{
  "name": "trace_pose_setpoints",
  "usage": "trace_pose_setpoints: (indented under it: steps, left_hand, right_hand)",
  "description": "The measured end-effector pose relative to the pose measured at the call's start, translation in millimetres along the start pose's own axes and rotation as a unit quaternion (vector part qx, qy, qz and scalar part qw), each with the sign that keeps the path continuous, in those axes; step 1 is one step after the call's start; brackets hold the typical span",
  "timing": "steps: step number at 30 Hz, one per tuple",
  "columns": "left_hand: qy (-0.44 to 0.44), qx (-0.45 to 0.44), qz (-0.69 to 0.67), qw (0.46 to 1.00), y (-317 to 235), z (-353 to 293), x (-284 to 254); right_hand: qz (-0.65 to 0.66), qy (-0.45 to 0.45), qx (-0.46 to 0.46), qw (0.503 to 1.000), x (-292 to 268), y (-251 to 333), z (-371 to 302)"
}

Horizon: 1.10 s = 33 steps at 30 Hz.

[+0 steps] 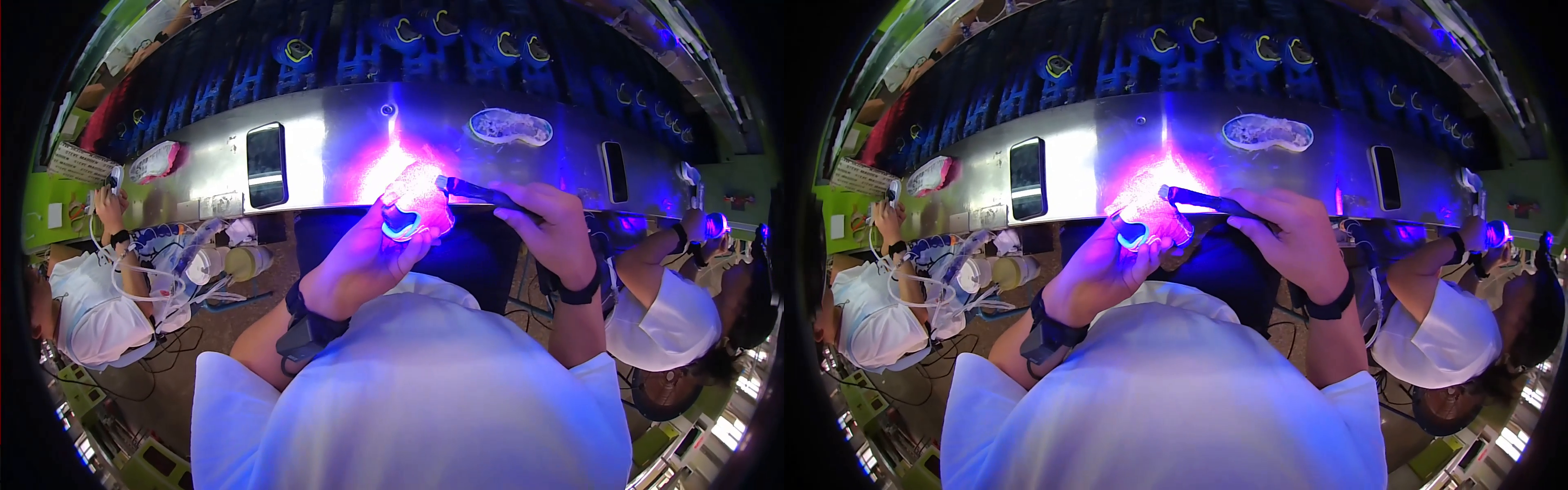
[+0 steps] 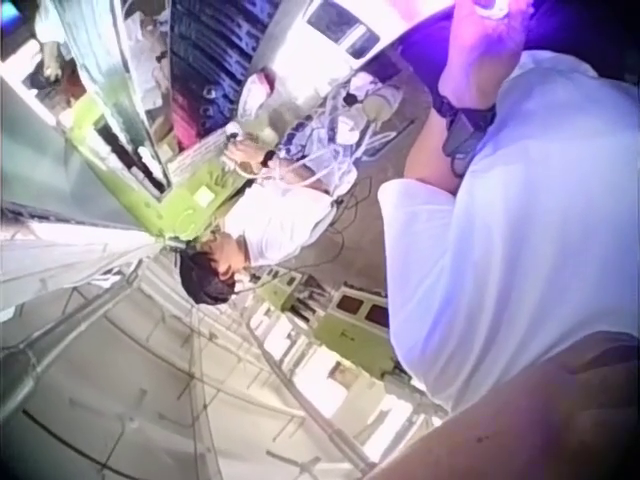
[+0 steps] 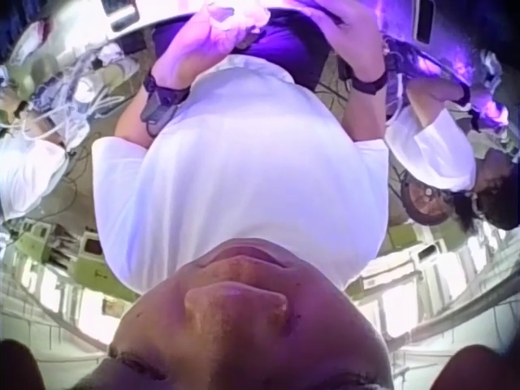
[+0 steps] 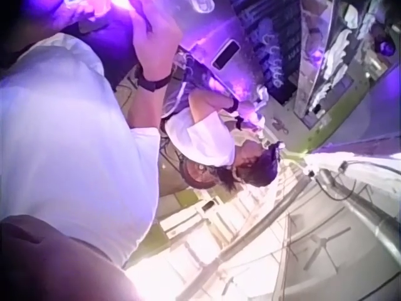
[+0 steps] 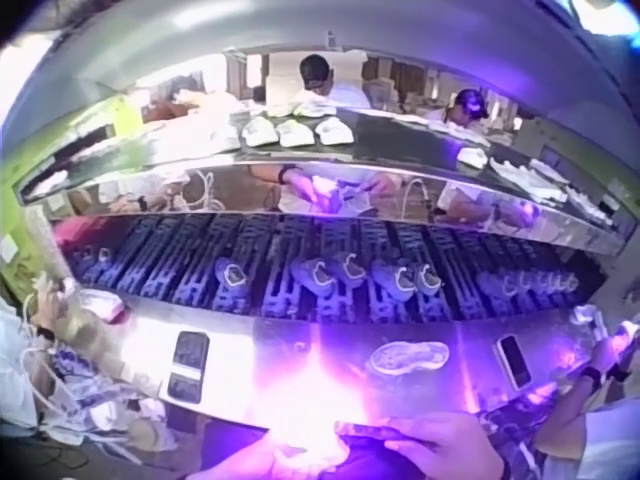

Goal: Applying adhesive or coating to shoe components using a specialized tool on a factory production line.

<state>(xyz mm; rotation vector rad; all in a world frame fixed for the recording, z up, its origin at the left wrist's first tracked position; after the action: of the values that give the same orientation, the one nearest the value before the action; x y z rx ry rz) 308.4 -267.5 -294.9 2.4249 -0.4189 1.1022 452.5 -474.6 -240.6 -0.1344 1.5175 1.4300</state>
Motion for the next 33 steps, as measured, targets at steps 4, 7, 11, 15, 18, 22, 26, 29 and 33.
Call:
trace_pose_setpoints:
  steps: [4,7,11,15,18,22,26,29,33]
  left_hand:
    - [0.022,-0.062,-0.048,0.997,2.9,-0.7,-6.3]
    - [0.034,-0.101,-0.093,0.99,4.6,-4.8,-1.9]
    - [0.104,-0.113,-0.085,0.984,4.5,-10.1,-2.5]
    - [0.144,-0.09,-0.042,0.985,-2.5,-20.5,-1.2]
    - [0.072,0.043,0.148,0.985,-14.1,-29.9,4.0]
    - [0.035,0.205,0.307,0.929,-36.9,-31.2,1.0]
    - [-0.028,0.285,0.382,0.879,-60.6,-42.3,-3.4]
    - [-0.078,0.291,0.396,0.867,-57.5,-52.3,8.0]
    - [-0.025,0.299,0.453,0.839,-55.9,-46.9,9.8]
  right_hand:
    - [0.055,-0.035,-0.016,0.998,7.3,-3.9,-0.2]
    - [0.062,-0.024,-0.004,0.998,16.6,-7.6,-2.7]
    - [0.092,-0.034,-0.011,0.995,31.1,-6.0,-8.9]
    - [0.098,-0.048,0.03,0.994,39.5,-13.6,-15.6]
    - [0.049,-0.047,0.024,0.997,30.2,-8.1,-3.4]
    - [0.007,-0.072,0.049,0.996,11.3,12.6,8.9]
    - [-0.093,-0.064,-0.047,0.992,4.0,32.0,16.4]
    - [-0.166,-0.071,-0.081,0.98,3.0,38.0,17.3]
    - [-0.238,-0.065,-0.131,0.96,2.9,35.8,15.3]
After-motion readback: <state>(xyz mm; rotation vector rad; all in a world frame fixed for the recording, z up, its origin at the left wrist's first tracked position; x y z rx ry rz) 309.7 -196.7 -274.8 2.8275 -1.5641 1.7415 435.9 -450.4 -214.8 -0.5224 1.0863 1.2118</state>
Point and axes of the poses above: each hand's wrist, its own z-axis towards the middle knuckle, its own x-axis out of the palm, y = z × x, the point moved 3 cm from there along z, towards the middle knuckle, and after that the axes turned 9 degrees about -x, right-handed, at the moved point
